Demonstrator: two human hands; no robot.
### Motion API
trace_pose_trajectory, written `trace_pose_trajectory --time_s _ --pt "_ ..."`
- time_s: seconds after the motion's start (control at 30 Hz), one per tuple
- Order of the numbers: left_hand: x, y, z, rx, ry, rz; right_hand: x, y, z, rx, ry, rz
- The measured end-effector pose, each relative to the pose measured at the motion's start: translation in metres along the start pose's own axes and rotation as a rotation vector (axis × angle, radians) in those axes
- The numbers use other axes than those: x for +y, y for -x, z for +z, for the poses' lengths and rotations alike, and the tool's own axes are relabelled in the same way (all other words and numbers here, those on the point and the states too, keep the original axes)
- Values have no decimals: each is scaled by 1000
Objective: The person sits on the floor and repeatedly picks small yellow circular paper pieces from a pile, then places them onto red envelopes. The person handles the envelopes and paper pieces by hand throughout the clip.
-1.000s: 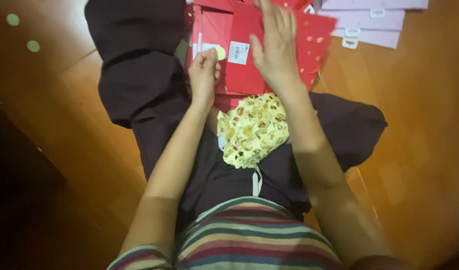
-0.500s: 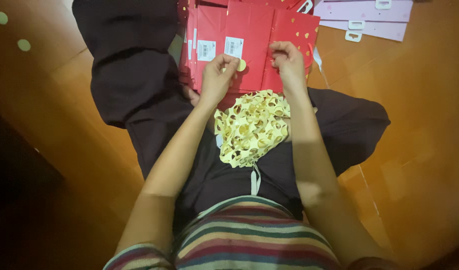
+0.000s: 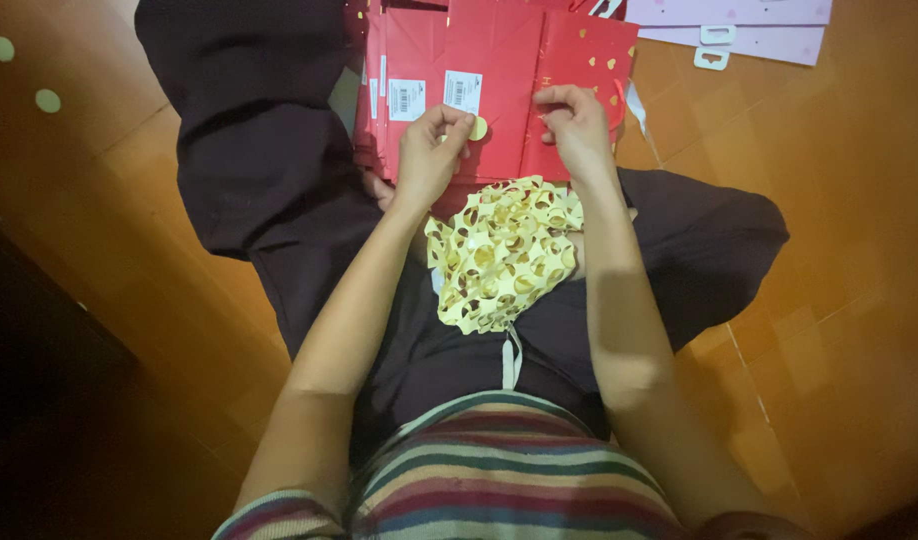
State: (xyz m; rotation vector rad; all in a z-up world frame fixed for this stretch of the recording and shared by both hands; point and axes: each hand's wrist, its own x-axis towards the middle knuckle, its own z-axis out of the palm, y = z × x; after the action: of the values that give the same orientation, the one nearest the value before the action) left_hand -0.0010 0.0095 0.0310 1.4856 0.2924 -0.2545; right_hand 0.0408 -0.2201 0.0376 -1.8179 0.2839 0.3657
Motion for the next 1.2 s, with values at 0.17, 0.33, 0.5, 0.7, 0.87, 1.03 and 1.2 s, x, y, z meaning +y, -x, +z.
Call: trace_pose_trajectory --time_s 0.17,0.33,0.5,0.7,0.87,1.03,1.2 --pt "-1 5 11 -4 -69 159 -3 1 3 50 103 -30" --pt "1 11 31 -36 -198 128 1 2 5 80 119 -34" --pt "4 8 43 -51 -198 282 16 -1 5 125 166 -149" --pt "11 4 50 -13 -276 128 18 -4 13 223 146 -199" --pt "14 3 53 -3 -296 92 2 0 18 340 310 -278" --pt "11 4 53 9 -315 60 -7 4 24 400 365 -357" --pt "9 1 52 19 -335 102 -11 5 27 458 536 -400"
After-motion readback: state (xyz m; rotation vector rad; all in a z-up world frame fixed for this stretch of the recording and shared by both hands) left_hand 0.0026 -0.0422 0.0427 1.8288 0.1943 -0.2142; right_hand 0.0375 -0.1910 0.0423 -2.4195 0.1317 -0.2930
